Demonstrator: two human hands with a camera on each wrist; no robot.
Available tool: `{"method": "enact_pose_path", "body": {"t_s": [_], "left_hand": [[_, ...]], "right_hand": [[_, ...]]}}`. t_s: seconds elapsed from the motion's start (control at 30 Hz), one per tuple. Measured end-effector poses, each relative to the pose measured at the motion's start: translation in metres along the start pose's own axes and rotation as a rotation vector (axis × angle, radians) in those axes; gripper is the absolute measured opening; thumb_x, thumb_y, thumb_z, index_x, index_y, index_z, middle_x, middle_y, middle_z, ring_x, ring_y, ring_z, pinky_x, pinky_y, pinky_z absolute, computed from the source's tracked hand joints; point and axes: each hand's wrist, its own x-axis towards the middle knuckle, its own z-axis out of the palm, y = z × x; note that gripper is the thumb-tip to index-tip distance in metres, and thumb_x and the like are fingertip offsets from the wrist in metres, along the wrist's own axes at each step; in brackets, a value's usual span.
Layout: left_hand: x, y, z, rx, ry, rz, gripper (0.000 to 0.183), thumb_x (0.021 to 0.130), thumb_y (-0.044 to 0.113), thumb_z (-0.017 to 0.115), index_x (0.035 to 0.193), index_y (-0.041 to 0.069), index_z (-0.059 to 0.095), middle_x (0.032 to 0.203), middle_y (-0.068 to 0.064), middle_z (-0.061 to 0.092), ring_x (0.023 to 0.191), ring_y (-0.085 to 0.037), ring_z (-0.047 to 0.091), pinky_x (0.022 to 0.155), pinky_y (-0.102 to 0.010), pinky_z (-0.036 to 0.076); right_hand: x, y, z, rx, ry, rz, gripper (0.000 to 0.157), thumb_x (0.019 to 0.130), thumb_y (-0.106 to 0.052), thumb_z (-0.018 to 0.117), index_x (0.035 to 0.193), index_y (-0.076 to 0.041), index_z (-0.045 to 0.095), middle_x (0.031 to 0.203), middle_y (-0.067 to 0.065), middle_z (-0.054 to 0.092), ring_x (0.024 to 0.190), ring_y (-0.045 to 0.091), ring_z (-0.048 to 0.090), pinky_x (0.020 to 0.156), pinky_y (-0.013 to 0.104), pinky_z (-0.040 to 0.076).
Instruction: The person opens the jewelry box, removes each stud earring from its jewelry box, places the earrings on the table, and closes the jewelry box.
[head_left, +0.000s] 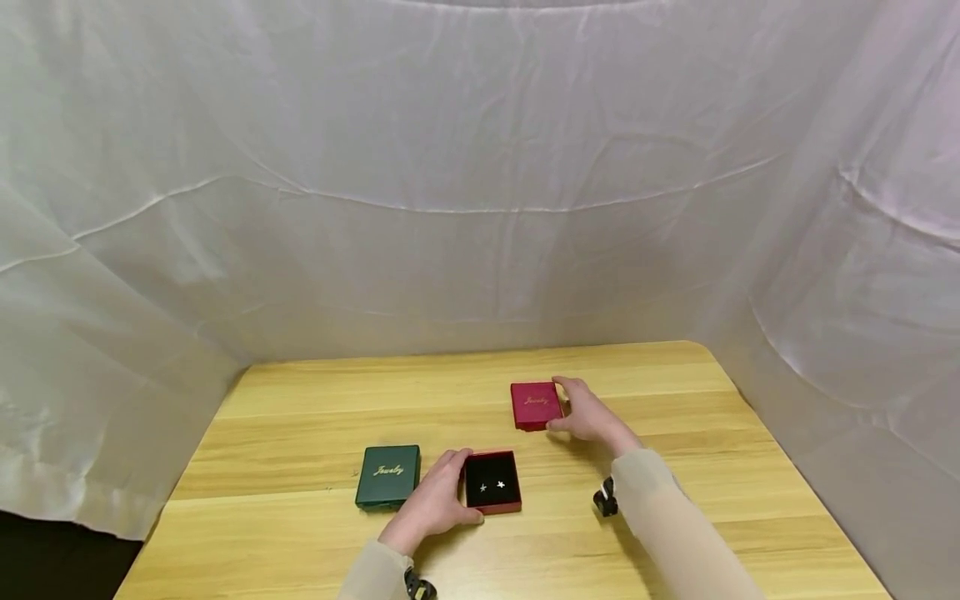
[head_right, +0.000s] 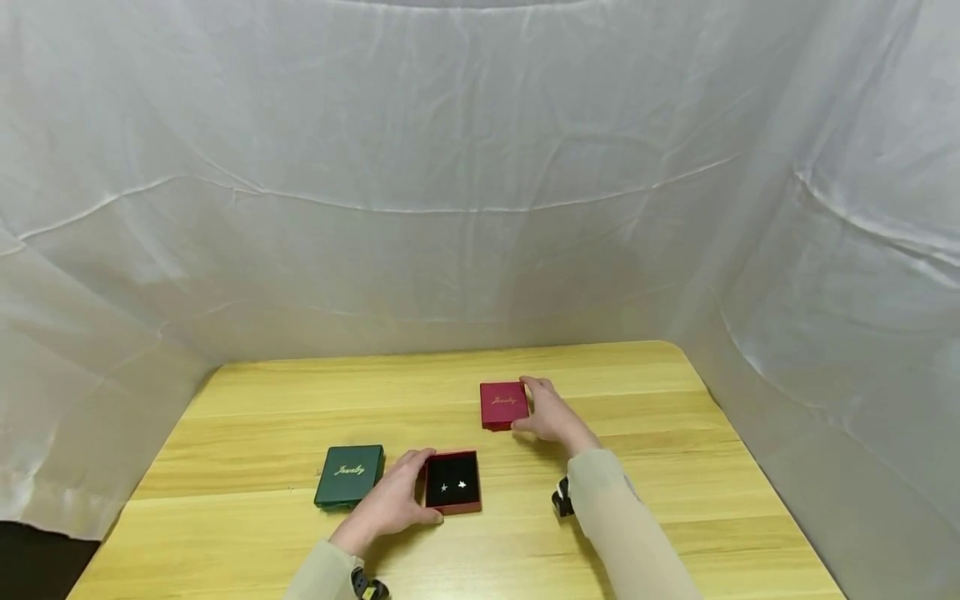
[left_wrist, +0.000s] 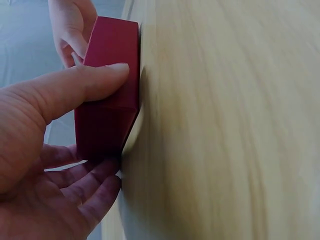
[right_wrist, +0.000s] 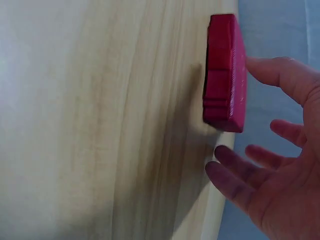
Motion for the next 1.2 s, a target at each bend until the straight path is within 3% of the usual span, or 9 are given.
{"method": "enact_pose_path", "body": {"t_s": [0.33, 0.57, 0.7, 0.9, 1.2], "left_hand": [[-0.005, 0.001, -0.003, -0.039, -0.012, -0.016, 0.101, 0.070, 0.038, 0.089, 0.148, 0.000, 0.037, 0.139, -0.016, 0.048, 0.125, -0.035, 0.048, 0.102, -0.053, 0.040], [-0.005, 0.002, -0.005, -0.061, -0.012, -0.016, 0.099, 0.070, 0.039, 0.088, 0.147, 0.001, 0.039, 0.139, -0.016, 0.048, 0.125, -0.035, 0.048, 0.103, -0.054, 0.040], [-0.005, 0.002, -0.005, -0.070, -0.010, -0.013, 0.099, 0.070, 0.039, 0.088, 0.147, 0.000, 0.040, 0.137, -0.016, 0.049, 0.122, -0.034, 0.050, 0.102, -0.054, 0.040], [-0.001, 0.002, -0.004, -0.060, 0.004, -0.002, 0.094, 0.071, 0.034, 0.088, 0.145, -0.002, 0.042, 0.132, -0.015, 0.052, 0.115, -0.029, 0.053, 0.099, -0.052, 0.043], [0.001, 0.002, -0.002, -0.059, 0.005, -0.014, 0.094, 0.071, 0.034, 0.088, 0.145, -0.002, 0.042, 0.133, -0.014, 0.051, 0.115, -0.028, 0.052, 0.098, -0.051, 0.044]], "right_hand": [[-0.020, -0.011, 0.009, -0.006, 0.023, -0.035, 0.083, 0.080, -0.019, 0.082, 0.149, -0.003, 0.038, 0.152, 0.029, 0.023, 0.122, 0.045, 0.048, 0.101, 0.058, 0.040], [-0.039, -0.023, 0.023, -0.020, 0.025, -0.096, 0.072, 0.080, -0.018, 0.082, 0.143, -0.008, 0.048, 0.153, 0.023, 0.027, 0.134, 0.044, 0.036, 0.105, 0.061, 0.033], [-0.047, -0.033, 0.031, -0.030, 0.003, -0.175, 0.056, 0.082, -0.017, 0.080, 0.132, -0.006, 0.058, 0.147, 0.020, 0.038, 0.131, 0.041, 0.041, 0.105, 0.059, 0.034], [-0.054, -0.046, 0.043, -0.025, -0.064, -0.275, 0.021, 0.084, -0.017, 0.077, 0.102, -0.013, 0.065, 0.138, 0.019, 0.047, 0.123, 0.042, 0.048, 0.101, 0.058, 0.039], [-0.056, -0.050, 0.055, -0.026, -0.112, -0.306, 0.013, 0.085, -0.017, 0.077, 0.091, -0.015, 0.066, 0.134, 0.020, 0.051, 0.120, 0.042, 0.050, 0.101, 0.058, 0.039]]}}
